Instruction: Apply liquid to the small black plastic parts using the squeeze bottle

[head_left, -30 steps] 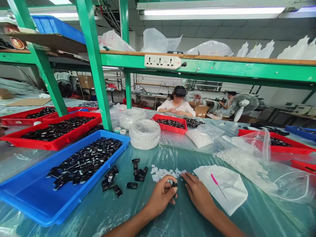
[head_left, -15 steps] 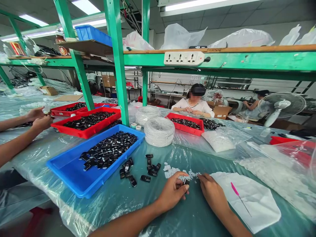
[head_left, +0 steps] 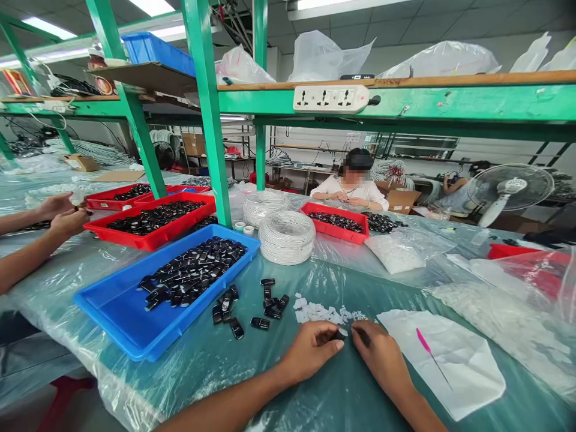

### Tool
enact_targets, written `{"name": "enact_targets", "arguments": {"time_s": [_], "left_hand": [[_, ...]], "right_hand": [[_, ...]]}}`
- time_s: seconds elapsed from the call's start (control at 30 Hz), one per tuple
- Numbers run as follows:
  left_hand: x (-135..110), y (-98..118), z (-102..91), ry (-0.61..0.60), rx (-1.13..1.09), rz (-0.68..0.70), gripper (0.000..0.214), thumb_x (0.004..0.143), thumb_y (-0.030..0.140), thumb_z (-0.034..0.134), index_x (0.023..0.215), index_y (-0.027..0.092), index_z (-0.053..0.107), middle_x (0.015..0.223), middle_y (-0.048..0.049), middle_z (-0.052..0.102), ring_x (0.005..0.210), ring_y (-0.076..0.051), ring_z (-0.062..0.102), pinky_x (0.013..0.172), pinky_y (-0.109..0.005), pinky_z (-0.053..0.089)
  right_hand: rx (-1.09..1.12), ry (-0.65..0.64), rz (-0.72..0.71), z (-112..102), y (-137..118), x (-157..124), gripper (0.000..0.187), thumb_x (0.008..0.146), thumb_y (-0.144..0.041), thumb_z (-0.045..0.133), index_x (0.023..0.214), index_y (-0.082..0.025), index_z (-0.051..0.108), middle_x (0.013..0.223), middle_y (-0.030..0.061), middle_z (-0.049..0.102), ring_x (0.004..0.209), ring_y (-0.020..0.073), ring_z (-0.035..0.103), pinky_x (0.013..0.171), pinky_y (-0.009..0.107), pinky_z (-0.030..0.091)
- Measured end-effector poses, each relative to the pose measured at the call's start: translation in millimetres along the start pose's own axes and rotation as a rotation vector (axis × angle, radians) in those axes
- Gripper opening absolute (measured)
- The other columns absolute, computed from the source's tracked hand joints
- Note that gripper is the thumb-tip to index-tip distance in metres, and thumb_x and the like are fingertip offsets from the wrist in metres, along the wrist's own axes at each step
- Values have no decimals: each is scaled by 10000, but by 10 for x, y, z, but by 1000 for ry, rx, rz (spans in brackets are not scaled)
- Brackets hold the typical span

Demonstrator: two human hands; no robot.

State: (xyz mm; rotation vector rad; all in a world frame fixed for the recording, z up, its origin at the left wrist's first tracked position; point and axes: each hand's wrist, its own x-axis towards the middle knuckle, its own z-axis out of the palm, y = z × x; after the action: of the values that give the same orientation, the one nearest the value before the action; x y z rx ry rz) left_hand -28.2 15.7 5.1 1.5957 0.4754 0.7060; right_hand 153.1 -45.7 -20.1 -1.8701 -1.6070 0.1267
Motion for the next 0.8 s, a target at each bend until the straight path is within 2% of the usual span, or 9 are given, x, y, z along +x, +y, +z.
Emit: {"name": "enact_targets", "arguments": {"time_s": [0.07, 0.13, 0.2, 0.27, 0.43, 0.6, 0.8], "left_hand": [[2, 7, -2, -25, 6, 17, 272, 781, 353, 591, 917, 128, 658, 807, -57, 625, 725, -152, 544, 633, -219, 395], [4, 16, -2, -47, 18, 29, 263, 793, 341, 579, 913, 122, 662, 809, -61, 627, 725, -150, 541, 635, -216, 388], [5, 23, -3, -53, 23, 39, 261, 798, 337, 575, 902, 115, 665, 799, -61, 627, 723, -149, 536, 641, -215, 383], [6, 26, -5, -61, 20, 46, 263, 803, 336, 570, 903, 112, 665, 795, -58, 622, 716, -144, 527, 635, -211, 374], [10, 36, -19, -71, 67, 62, 258, 820, 337, 546, 837, 111, 668, 696, -28, 573, 648, -121, 474, 569, -199, 325], [23, 82, -31, -86, 156, 81, 275, 844, 336, 510, 894, 127, 682, 745, -42, 609, 670, -134, 498, 578, -205, 342], [-16, 42, -56, -21, 356, 121, 238, 838, 327, 523, 956, 198, 684, 888, -54, 668, 818, -186, 579, 763, -263, 439]], "right_hand": [[125, 2, 45, -40, -35, -30, 276, 871, -367, 420, 946, -200, 626, 860, 47, 642, 778, 193, 597, 690, 287, 464], [371, -2, 118, -96, -90, -60, 282, 860, -395, 456, 981, -203, 623, 872, 41, 643, 802, 181, 594, 722, 266, 461], [657, -20, 202, -150, -159, -84, 266, 819, -409, 532, 968, -214, 634, 932, 39, 638, 847, 183, 580, 778, 269, 442], [837, -62, 255, -186, -228, -102, 236, 780, -408, 592, 920, -228, 653, 1015, 36, 624, 906, 189, 562, 826, 276, 417], [974, -183, 275, -192, -329, -122, 185, 770, -386, 617, 855, -234, 679, 1088, 38, 595, 1027, 209, 512, 888, 284, 371], [1082, -226, 289, -155, -340, -114, 178, 785, -362, 610, 876, -227, 682, 1086, 42, 583, 982, 198, 517, 844, 289, 401], [1418, -248, 368, -114, -412, -126, 137, 766, -283, 649, 880, -215, 681, 889, 11, 608, 870, 139, 541, 799, 271, 417]]}}
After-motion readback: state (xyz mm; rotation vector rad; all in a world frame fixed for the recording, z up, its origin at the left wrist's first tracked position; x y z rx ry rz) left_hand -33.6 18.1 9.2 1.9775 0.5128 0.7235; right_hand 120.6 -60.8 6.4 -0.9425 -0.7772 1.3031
